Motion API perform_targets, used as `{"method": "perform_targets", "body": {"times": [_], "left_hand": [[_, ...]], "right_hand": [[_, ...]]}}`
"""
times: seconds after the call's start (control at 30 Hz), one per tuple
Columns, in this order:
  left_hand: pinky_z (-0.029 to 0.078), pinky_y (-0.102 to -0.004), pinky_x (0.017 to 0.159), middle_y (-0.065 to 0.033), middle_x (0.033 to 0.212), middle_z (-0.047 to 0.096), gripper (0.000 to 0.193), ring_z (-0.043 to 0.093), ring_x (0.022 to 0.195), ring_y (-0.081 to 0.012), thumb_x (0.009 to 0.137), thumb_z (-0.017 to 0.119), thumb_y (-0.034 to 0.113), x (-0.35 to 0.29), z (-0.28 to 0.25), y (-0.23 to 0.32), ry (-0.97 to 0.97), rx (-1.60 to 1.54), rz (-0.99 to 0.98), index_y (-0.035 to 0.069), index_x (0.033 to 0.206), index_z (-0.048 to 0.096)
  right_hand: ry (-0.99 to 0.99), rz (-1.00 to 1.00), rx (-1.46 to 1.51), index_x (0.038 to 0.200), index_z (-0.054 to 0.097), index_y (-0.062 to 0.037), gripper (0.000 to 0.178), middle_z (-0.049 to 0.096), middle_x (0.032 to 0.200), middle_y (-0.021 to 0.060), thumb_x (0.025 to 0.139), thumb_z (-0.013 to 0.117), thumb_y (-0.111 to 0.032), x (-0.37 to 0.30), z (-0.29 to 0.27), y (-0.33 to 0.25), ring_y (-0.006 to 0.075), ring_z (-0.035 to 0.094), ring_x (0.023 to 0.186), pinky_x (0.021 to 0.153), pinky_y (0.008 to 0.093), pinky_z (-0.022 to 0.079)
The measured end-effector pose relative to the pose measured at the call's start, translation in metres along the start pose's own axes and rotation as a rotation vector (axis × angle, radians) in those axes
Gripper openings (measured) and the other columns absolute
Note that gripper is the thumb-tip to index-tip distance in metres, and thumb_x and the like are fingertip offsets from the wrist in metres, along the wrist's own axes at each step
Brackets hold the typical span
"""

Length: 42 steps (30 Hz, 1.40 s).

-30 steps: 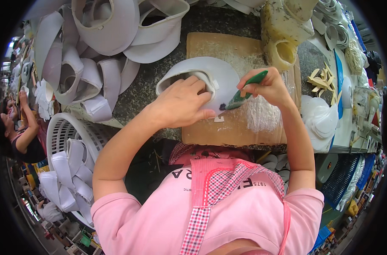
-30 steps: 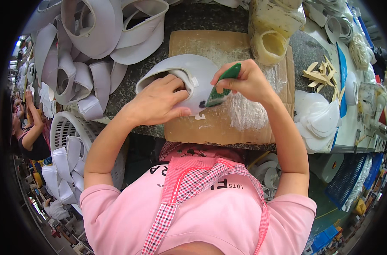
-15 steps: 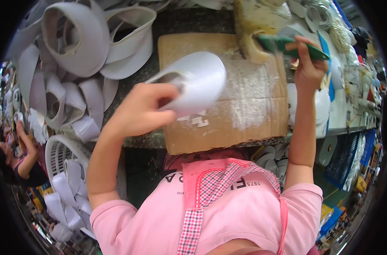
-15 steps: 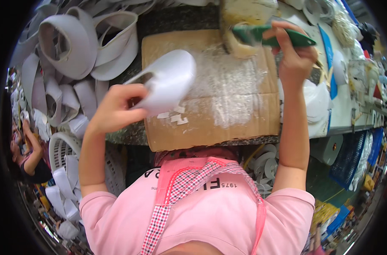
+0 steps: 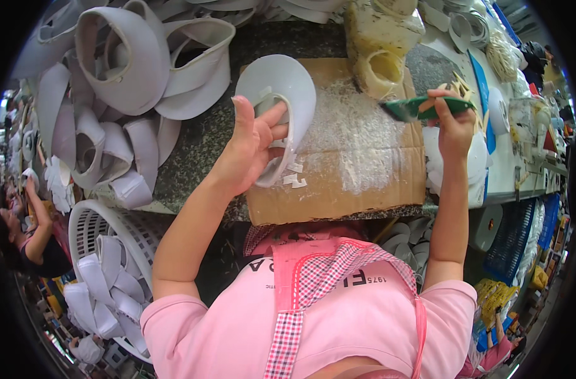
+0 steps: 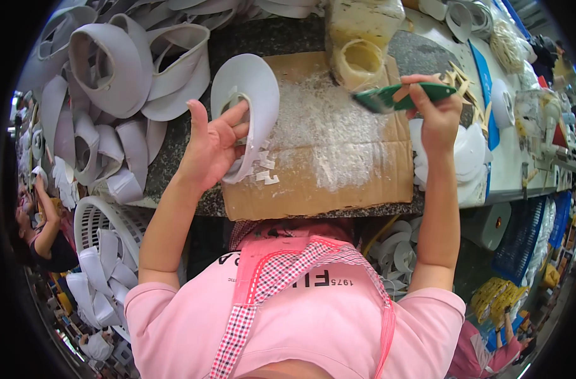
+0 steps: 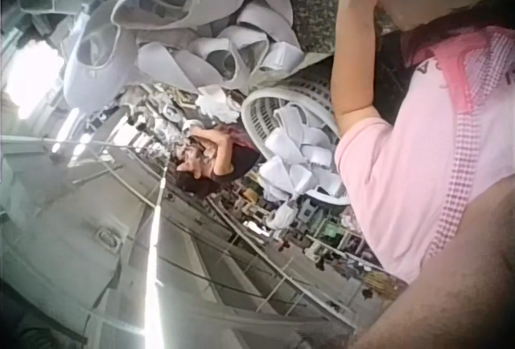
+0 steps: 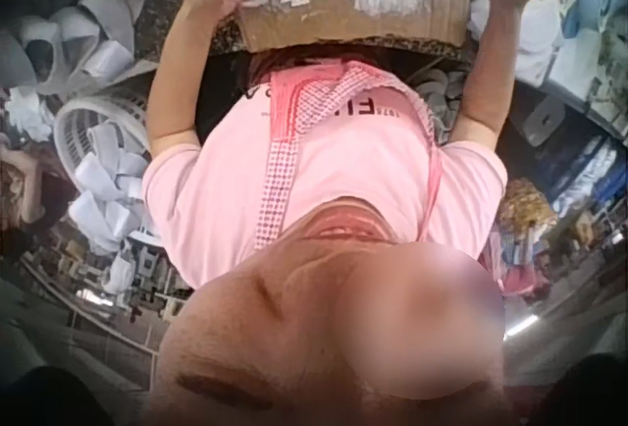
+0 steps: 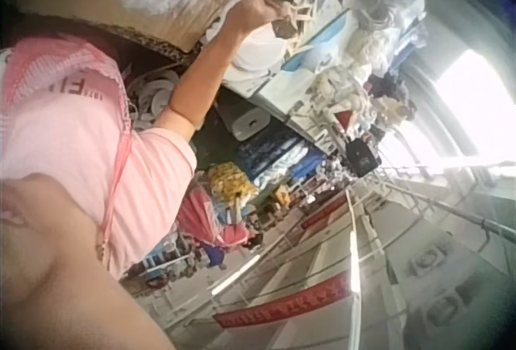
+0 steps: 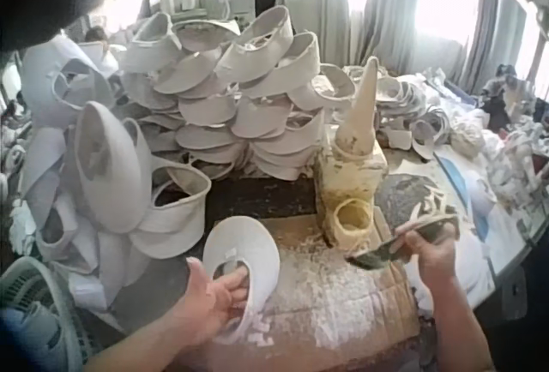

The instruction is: The person dips an applicator into a glue container, applies glue to shoe uppers, and places the glued pieces into a basket.

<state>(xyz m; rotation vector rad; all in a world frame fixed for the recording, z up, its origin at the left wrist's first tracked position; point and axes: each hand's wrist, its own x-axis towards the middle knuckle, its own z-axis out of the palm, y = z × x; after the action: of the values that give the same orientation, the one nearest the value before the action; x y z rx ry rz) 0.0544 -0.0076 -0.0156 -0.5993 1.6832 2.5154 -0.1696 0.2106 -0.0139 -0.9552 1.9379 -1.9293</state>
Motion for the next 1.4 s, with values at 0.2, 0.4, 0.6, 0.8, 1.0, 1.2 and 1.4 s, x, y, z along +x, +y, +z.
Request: {"method": "perform_targets", "body": {"times": [0.2, 0.4, 0.6, 0.8, 1.0, 1.2, 1.4], "left_hand": [[0.033, -0.0356, 0.087, -0.0125, 0.112, 0.050, 0.108, 0.048, 0.097, -0.0196, 0.058, 0.006, 0.083, -0.012, 0.013, 0.011, 0.004, -0.248, 0.000, 0.005, 0.131, 0.020], [0.036, -0.0373, 0.085, -0.0120, 0.107, 0.053, 0.106, 0.049, 0.097, -0.0208, 0.057, 0.008, 0.083, -0.014, 0.001, 0.006, 0.049, -0.358, 0.093, 0.007, 0.130, 0.023], [0.035, -0.0379, 0.086, -0.0107, 0.107, 0.053, 0.104, 0.048, 0.098, -0.0216, 0.057, 0.007, 0.083, -0.021, 0.009, 0.009, 0.001, -0.414, 0.049, 0.011, 0.132, 0.019], [0.034, -0.0389, 0.087, -0.0123, 0.108, 0.051, 0.102, 0.046, 0.100, -0.0236, 0.058, 0.009, 0.083, -0.015, -0.006, 0.004, 0.013, -0.583, 0.125, 0.012, 0.132, 0.018], [0.034, -0.0393, 0.086, -0.0127, 0.110, 0.049, 0.100, 0.047, 0.096, -0.0234, 0.060, 0.012, 0.081, -0.009, 0.007, 0.012, 0.014, -0.599, 0.121, 0.010, 0.131, 0.021], [0.038, -0.0351, 0.086, -0.0127, 0.116, 0.045, 0.096, 0.045, 0.103, -0.0219, 0.069, 0.017, 0.075, 0.013, 0.016, 0.029, 0.067, -0.044, -0.049, 0.000, 0.129, 0.021], [0.042, -0.0281, 0.073, -0.0126, 0.091, 0.057, 0.070, 0.053, 0.088, -0.0162, 0.079, 0.030, 0.060, 0.047, -0.004, 0.060, 0.062, 0.831, -0.207, -0.004, 0.090, 0.056]], "right_hand": [[-0.062, -0.171, 0.283, 0.087, 0.058, 0.0026, 0.013, 0.061, 0.069, 0.0083, 0.078, 0.056, -0.006, -0.009, 0.106, -0.033, 0.0093, 0.054, 0.059, 0.048, 0.0185, 0.041], [-0.405, -0.327, 0.043, 0.087, 0.060, -0.0005, 0.012, 0.061, 0.075, 0.0057, 0.076, 0.057, -0.003, -0.039, 0.116, -0.032, 0.0072, 0.053, 0.060, 0.049, 0.0167, 0.039], [-0.075, -0.273, 0.106, 0.084, 0.061, -0.0016, 0.009, 0.061, 0.076, 0.0027, 0.076, 0.057, -0.003, 0.003, 0.131, -0.051, 0.0066, 0.053, 0.059, 0.050, 0.0171, 0.039], [-0.504, -0.365, 0.068, 0.079, 0.063, -0.0049, 0.011, 0.059, 0.064, 0.0051, 0.069, 0.062, -0.002, -0.046, 0.124, -0.024, 0.0143, 0.054, 0.055, 0.048, 0.0220, 0.039], [-0.161, -0.468, 0.058, 0.080, 0.062, -0.0015, 0.012, 0.058, 0.065, 0.0069, 0.068, 0.060, 0.001, -0.029, 0.129, -0.022, 0.0143, 0.056, 0.060, 0.054, 0.0235, 0.043], [0.040, -0.412, 0.167, 0.083, 0.059, -0.0026, 0.009, 0.058, 0.065, 0.0043, 0.081, 0.051, -0.006, -0.035, 0.074, -0.013, 0.0085, 0.050, 0.053, 0.045, 0.0192, 0.038], [0.016, -0.328, -0.307, 0.085, 0.060, -0.0014, 0.010, 0.060, 0.072, 0.0025, 0.076, 0.057, -0.002, 0.034, 0.032, 0.020, 0.0075, 0.053, 0.064, 0.055, 0.0198, 0.042]]}}
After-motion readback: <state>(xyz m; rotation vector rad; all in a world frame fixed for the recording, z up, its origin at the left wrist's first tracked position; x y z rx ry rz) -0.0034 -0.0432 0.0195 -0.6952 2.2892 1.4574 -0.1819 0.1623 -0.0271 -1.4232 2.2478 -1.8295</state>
